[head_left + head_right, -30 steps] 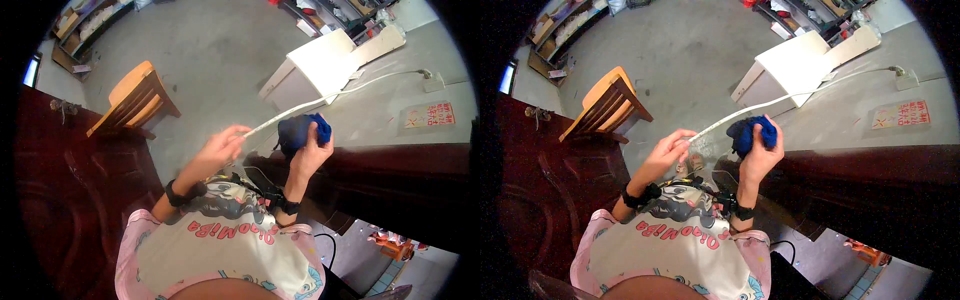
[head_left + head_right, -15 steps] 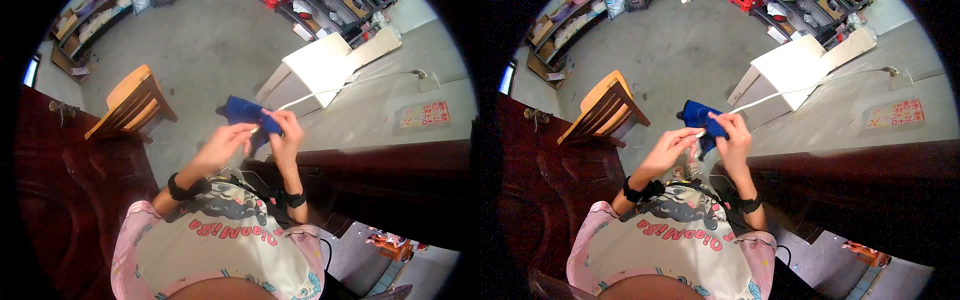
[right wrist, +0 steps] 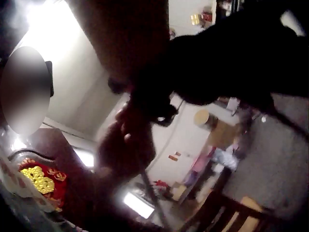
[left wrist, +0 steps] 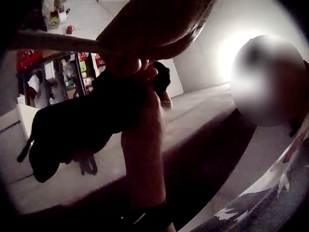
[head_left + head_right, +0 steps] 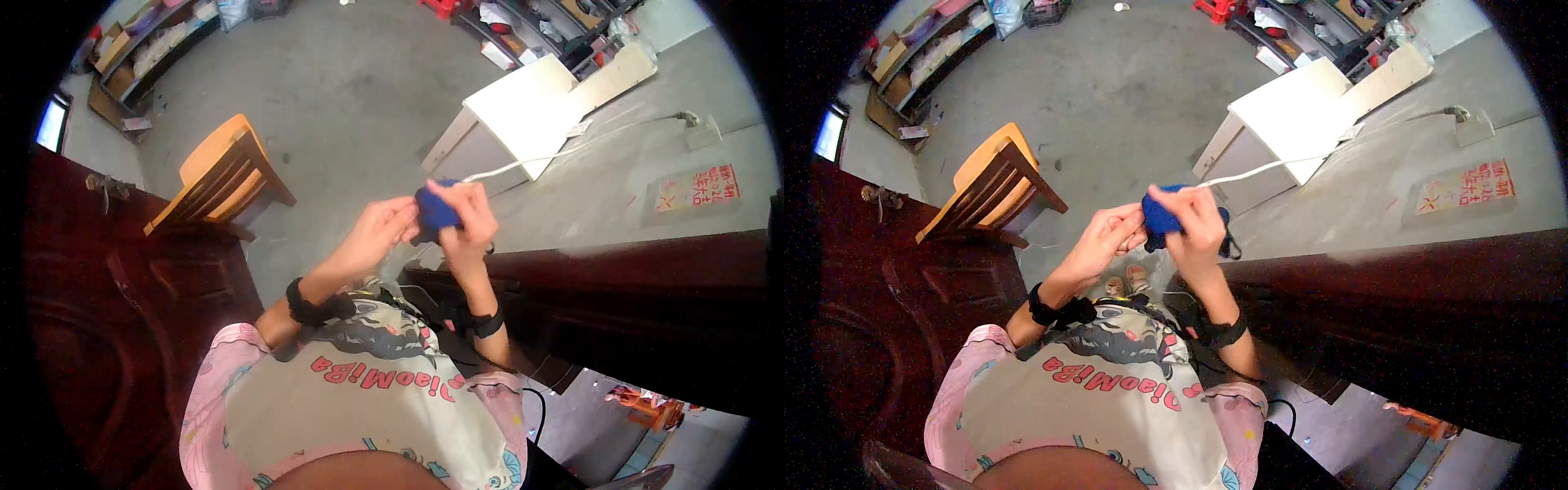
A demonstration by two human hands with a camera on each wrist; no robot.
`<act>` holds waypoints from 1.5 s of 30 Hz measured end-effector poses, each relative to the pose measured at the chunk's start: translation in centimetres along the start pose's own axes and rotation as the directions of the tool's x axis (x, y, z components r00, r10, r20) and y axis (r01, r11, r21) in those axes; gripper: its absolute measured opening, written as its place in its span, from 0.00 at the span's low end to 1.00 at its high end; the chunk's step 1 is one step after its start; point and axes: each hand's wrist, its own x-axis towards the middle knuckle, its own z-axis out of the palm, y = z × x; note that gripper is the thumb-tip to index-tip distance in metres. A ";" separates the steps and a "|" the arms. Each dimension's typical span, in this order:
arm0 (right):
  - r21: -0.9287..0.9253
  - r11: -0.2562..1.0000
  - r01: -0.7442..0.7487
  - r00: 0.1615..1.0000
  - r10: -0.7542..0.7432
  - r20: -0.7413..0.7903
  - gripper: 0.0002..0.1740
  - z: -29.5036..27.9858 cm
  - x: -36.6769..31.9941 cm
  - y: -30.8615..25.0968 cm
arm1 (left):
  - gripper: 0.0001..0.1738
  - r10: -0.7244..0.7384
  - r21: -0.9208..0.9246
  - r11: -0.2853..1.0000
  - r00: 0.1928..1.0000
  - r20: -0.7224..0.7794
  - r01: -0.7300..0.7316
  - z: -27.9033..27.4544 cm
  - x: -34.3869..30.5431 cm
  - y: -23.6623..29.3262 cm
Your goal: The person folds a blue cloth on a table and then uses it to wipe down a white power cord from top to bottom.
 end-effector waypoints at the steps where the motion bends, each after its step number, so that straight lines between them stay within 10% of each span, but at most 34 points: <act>1: -0.022 0.997 -0.076 0.997 0.075 -0.033 0.21 0.0 0.4 0.7 | 0.21 0.016 -0.020 1.000 0.999 -0.030 -0.017 0.2 0.0 0.2; 4: -0.026 0.977 -0.213 0.974 0.210 -0.085 0.20 -0.3 1.0 2.2 | 0.20 0.072 -0.023 0.997 0.997 -0.035 -0.073 0.4 -0.2 0.7; 12: -0.009 0.997 0.078 0.990 -0.077 0.118 0.27 -0.2 -0.5 -0.2 | 0.20 0.160 -0.062 0.984 0.983 -0.092 -0.166 0.4 0.0 0.7; 15: 0.056 0.980 -0.189 0.982 0.189 0.003 0.27 -0.4 -0.1 1.1 | 0.19 0.059 -0.048 0.997 0.996 -0.074 -0.063 0.3 -0.5 1.1; 22: -0.030 0.995 -0.094 0.996 0.094 -0.003 0.18 -0.5 1.0 0.3 | 0.20 0.107 0.010 0.994 0.989 -0.102 -0.107 0.0 -0.2 0.7; 24: 0.020 0.954 -0.299 0.952 0.300 -0.067 0.12 -0.8 1.4 1.7 | 0.19 0.124 0.139 0.985 0.985 -0.123 -0.107 0.2 -0.3 1.0; 27: 0.005 0.998 -0.065 0.996 0.065 0.061 0.12 -0.4 0.7 -0.7 | 0.19 0.189 0.192 0.968 0.975 -0.118 -0.165 -0.3 0.3 0.1; 32: -0.099 0.967 -0.237 0.970 0.229 -0.083 0.13 -1.0 2.1 1.2 | 0.17 0.151 0.250 0.960 0.986 -0.072 -0.129 0.6 -0.4 1.1; 45: -0.091 0.994 -0.062 0.997 0.066 0.042 0.17 -0.1 1.2 0.5 | 0.15 0.175 0.249 0.958 0.978 -0.117 -0.142 -0.2 0.3 0.3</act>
